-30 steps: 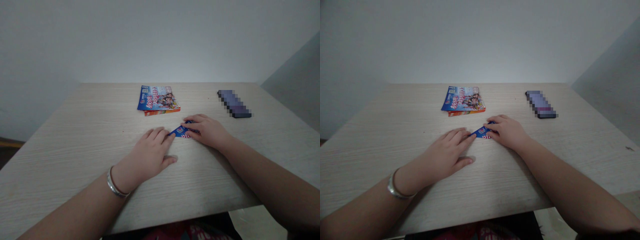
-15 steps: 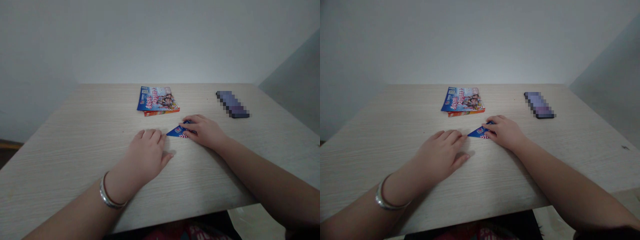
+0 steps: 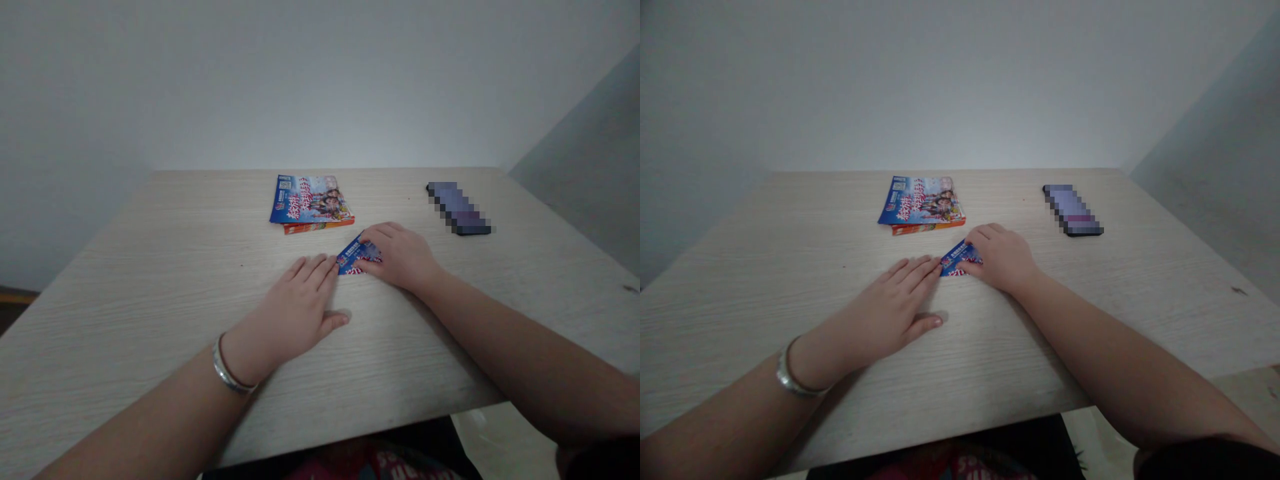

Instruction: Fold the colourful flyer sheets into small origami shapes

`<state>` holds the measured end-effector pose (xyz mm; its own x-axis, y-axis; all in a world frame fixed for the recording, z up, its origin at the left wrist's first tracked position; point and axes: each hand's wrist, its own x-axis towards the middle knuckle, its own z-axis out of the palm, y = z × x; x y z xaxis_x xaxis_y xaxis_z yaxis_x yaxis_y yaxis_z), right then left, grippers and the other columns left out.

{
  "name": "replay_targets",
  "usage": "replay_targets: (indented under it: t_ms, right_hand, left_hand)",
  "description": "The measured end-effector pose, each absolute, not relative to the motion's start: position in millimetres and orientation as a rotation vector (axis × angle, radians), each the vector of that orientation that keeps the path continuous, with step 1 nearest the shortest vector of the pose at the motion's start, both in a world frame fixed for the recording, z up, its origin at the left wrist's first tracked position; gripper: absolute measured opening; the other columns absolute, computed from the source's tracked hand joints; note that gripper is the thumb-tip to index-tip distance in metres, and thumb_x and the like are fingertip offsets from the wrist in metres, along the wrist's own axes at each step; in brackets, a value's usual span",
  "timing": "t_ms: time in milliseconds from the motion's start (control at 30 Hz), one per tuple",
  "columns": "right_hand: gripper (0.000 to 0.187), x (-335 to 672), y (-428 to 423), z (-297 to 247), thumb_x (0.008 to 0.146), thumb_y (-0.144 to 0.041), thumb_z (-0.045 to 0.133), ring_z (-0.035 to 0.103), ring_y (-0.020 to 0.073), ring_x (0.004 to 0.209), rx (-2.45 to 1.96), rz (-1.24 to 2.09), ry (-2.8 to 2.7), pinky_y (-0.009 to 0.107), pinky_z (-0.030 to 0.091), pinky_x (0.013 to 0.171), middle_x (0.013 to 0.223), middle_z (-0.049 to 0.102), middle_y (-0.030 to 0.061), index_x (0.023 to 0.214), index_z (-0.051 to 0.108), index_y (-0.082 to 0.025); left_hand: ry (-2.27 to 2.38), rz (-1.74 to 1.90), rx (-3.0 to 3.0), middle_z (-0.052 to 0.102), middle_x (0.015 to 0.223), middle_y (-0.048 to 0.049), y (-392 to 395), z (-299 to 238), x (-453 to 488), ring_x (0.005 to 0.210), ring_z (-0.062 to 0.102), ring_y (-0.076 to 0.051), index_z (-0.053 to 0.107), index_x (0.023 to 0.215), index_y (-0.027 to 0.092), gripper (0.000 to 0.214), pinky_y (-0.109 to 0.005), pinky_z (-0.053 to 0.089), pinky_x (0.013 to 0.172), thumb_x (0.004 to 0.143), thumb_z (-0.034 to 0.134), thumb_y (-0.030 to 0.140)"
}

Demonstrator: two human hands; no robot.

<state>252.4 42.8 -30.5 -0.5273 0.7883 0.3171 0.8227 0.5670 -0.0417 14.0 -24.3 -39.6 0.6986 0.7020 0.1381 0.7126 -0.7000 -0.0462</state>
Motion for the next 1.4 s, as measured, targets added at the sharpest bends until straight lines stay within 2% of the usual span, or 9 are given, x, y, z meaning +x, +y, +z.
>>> replay_targets:
  t_ms: [133, 233, 333, 400, 533, 633, 867, 1233, 1400]
  right_hand:
    - [0.033, 256, 45, -32, 0.092, -0.048, 0.063, 0.067, 0.0272, 0.100, -1.353, -0.203, -2.477, 0.043, 0.052, 0.093, 0.110, 0.076, 0.0088, 0.103, 0.077, -0.020]
    - [0.035, 257, 47, -36, 0.093, -0.045, 0.061, 0.066, 0.0260, 0.102, -1.323, -0.195, -2.473, 0.041, 0.051, 0.096, 0.116, 0.075, 0.0091, 0.113, 0.076, -0.020]
    - [0.039, 257, 47, -37, 0.094, -0.044, 0.058, 0.065, 0.0269, 0.104, -1.308, -0.211, -2.495, 0.042, 0.051, 0.099, 0.119, 0.073, 0.0112, 0.119, 0.075, -0.019]
    - [0.040, 256, 47, -37, 0.094, -0.043, 0.057, 0.065, 0.0272, 0.106, -1.301, -0.195, -2.504, 0.043, 0.050, 0.100, 0.120, 0.073, 0.0116, 0.120, 0.075, -0.018]
    - [0.042, 256, 45, -35, 0.095, -0.042, 0.057, 0.064, 0.0275, 0.106, -1.294, -0.181, -2.502, 0.042, 0.049, 0.101, 0.121, 0.072, 0.0128, 0.120, 0.074, -0.015]
    - [0.042, 256, 45, -35, 0.095, -0.043, 0.056, 0.064, 0.0272, 0.105, -1.304, -0.200, -2.502, 0.043, 0.049, 0.101, 0.121, 0.072, 0.0125, 0.121, 0.074, -0.016]
    - [0.044, 259, 45, -37, 0.092, -0.047, 0.059, 0.064, 0.0275, 0.105, -1.293, -0.199, -2.503, 0.043, 0.050, 0.100, 0.122, 0.071, 0.0106, 0.123, 0.074, -0.019]
    - [0.068, 267, 50, -34, 0.080, -0.067, 0.068, 0.060, 0.0329, 0.117, -1.431, -0.027, -2.521, 0.052, 0.046, 0.106, 0.132, 0.067, 0.0087, 0.132, 0.069, -0.024]
    - [0.067, 274, 48, -29, 0.080, -0.067, 0.068, 0.053, 0.0372, 0.132, -1.531, 0.003, -2.528, 0.059, 0.041, 0.110, 0.145, 0.059, 0.0093, 0.138, 0.063, -0.033]
  left_hand:
    - [-1.192, -0.161, -2.798, 0.046, 0.151, -0.0266, -28, -36, 16, 0.142, 0.042, -0.039, 0.041, 0.148, -0.001, 0.081, -0.054, 0.035, 0.118, 0.100, 0.037, 0.063]
    - [-1.163, -0.200, -2.812, 0.051, 0.147, -0.0221, -24, -33, 17, 0.138, 0.046, -0.038, 0.039, 0.152, 0.008, 0.074, -0.056, 0.037, 0.116, 0.100, 0.041, 0.060]
    - [-1.143, -0.226, -2.818, 0.056, 0.141, -0.0183, -17, -34, 17, 0.135, 0.049, -0.038, 0.045, 0.150, 0.018, 0.065, -0.059, 0.035, 0.116, 0.099, 0.045, 0.058]
    - [-1.132, -0.241, -2.837, 0.053, 0.146, -0.0187, -14, -36, 16, 0.140, 0.045, -0.037, 0.048, 0.147, 0.017, 0.065, -0.059, 0.032, 0.118, 0.099, 0.044, 0.060]
    - [-1.105, -0.231, -2.934, 0.035, 0.162, -0.0180, -12, -44, 14, 0.153, 0.027, -0.033, 0.041, 0.151, 0.011, 0.074, -0.053, 0.025, 0.124, 0.100, 0.035, 0.065]
    - [-1.125, -0.214, -2.971, 0.032, 0.163, -0.0173, -12, -46, 13, 0.154, 0.024, -0.032, 0.037, 0.153, 0.010, 0.078, -0.052, 0.022, 0.125, 0.100, 0.033, 0.067]
    - [-1.094, -0.136, -3.002, 0.023, 0.167, -0.0155, -10, -39, 12, 0.155, 0.021, -0.033, 0.028, 0.158, 0.020, 0.072, -0.054, 0.022, 0.124, 0.101, 0.035, 0.062]
    - [-1.122, -0.142, -2.988, 0.026, 0.166, -0.0153, -9, -40, 11, 0.154, 0.024, -0.034, 0.034, 0.156, 0.021, 0.067, -0.058, 0.023, 0.122, 0.102, 0.032, 0.061]
    - [-1.129, -0.181, -2.973, 0.029, 0.165, -0.0150, -10, -41, 12, 0.153, 0.027, -0.033, 0.035, 0.155, 0.022, 0.065, -0.058, 0.025, 0.121, 0.103, 0.032, 0.060]
